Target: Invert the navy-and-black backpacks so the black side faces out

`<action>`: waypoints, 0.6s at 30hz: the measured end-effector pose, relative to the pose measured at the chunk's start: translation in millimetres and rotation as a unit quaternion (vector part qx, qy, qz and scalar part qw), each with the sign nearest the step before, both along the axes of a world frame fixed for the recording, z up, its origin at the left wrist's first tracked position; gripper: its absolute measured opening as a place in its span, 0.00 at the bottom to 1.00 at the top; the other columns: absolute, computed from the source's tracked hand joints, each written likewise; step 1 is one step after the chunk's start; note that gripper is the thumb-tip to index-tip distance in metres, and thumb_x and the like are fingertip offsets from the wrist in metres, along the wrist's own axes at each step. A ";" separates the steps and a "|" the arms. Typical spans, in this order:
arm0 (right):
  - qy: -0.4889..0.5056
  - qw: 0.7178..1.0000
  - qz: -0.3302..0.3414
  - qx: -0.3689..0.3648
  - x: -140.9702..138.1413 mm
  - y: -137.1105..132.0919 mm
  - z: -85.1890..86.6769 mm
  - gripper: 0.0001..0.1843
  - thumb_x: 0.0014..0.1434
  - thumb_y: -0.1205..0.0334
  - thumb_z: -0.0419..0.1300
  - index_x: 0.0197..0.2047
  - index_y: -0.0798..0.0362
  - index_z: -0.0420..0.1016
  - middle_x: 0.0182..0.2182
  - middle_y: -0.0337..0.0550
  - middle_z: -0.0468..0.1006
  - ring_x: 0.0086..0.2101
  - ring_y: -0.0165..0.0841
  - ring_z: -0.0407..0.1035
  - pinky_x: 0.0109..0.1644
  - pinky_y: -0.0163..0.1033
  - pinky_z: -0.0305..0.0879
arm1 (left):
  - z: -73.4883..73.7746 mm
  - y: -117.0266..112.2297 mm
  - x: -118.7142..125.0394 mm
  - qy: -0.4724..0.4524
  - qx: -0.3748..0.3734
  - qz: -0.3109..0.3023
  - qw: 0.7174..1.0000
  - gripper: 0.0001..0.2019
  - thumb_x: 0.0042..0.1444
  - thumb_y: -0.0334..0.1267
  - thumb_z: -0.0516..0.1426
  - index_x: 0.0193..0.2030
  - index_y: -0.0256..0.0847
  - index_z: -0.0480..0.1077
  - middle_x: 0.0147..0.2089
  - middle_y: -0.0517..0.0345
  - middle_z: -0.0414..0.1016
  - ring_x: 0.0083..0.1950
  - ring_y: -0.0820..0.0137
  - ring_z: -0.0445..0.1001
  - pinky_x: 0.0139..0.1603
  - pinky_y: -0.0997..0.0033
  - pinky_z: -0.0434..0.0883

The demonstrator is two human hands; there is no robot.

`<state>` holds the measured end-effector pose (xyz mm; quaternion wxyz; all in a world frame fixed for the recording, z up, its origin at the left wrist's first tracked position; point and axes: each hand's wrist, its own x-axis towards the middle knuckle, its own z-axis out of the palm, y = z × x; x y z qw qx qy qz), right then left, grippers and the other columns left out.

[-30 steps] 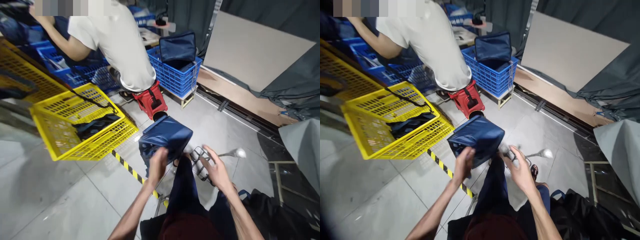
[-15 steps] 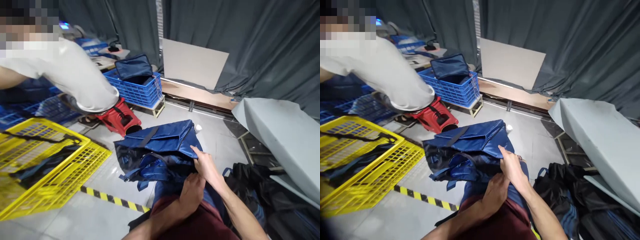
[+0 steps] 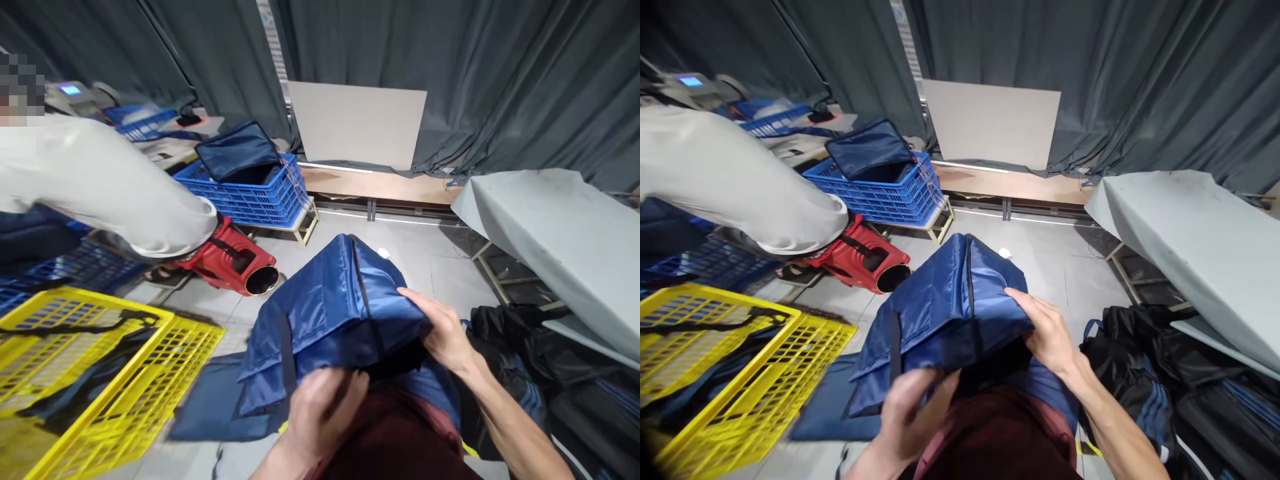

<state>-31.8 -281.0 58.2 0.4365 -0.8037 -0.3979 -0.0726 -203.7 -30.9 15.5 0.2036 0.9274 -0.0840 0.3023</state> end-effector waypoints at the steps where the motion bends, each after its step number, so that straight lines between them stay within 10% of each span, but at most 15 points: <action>1: -0.033 0.999 0.002 0.005 -0.3 -6.4 9.9 0.56 0.51 0.81 0.51 0.82 0.41 0.71 0.69 0.38 0.82 0.65 0.39 0.81 0.72 0.48 0.80 | 3.3 7.5 1.4 -0.037 0.027 0.037 0.998 0.21 0.67 0.27 0.63 0.63 0.50 0.81 0.49 0.49 0.87 0.52 0.58 0.88 0.53 0.64 0.81; 4: -0.138 0.990 0.030 -0.013 2.0 -27.9 47.0 0.46 0.64 0.78 0.54 0.82 0.43 0.70 0.68 0.42 0.83 0.65 0.42 0.81 0.74 0.51 0.79 | 20.8 31.5 21.0 -0.069 0.058 0.089 0.992 0.44 0.63 0.25 0.61 0.86 0.44 0.60 0.78 0.31 0.72 0.82 0.40 0.69 0.78 0.37 0.70; 6: -0.199 0.978 0.042 -0.046 11.9 -43.6 74.3 0.36 0.72 0.71 0.58 0.80 0.46 0.73 0.68 0.45 0.83 0.66 0.45 0.80 0.74 0.52 0.79 | 35.8 38.8 43.7 -0.068 0.034 0.047 0.996 0.49 0.63 0.22 0.58 0.90 0.42 0.50 0.81 0.36 0.70 0.82 0.49 0.70 0.81 0.47 0.70; 10: -0.275 0.957 -0.060 -0.069 57.0 -73.7 106.7 0.25 0.75 0.67 0.63 0.71 0.45 0.82 0.63 0.46 0.86 0.63 0.44 0.82 0.73 0.48 0.78 | 55.5 8.2 94.0 -0.089 -0.013 -0.055 0.994 0.44 0.58 0.18 0.55 0.80 0.48 0.71 0.66 0.56 0.87 0.60 0.66 0.88 0.69 0.70 0.79; 14: -0.278 0.935 -0.217 -0.024 89.2 -81.3 76.6 0.22 0.70 0.63 0.61 0.64 0.47 0.84 0.58 0.50 0.88 0.59 0.46 0.83 0.70 0.52 0.77 | 50.7 -60.9 119.1 0.069 -0.136 -0.166 0.974 0.37 0.54 0.23 0.55 0.69 0.48 0.83 0.61 0.57 0.90 0.51 0.64 0.89 0.58 0.69 0.83; 18: -0.159 0.940 -0.303 0.003 73.3 -71.1 5.8 0.23 0.69 0.55 0.55 0.63 0.48 0.80 0.59 0.52 0.85 0.60 0.52 0.80 0.68 0.64 0.75 | 33.0 -93.3 114.1 0.265 -0.328 -0.223 0.879 0.21 0.52 0.24 0.55 0.44 0.40 0.88 0.35 0.58 0.87 0.34 0.69 0.79 0.39 0.75 0.73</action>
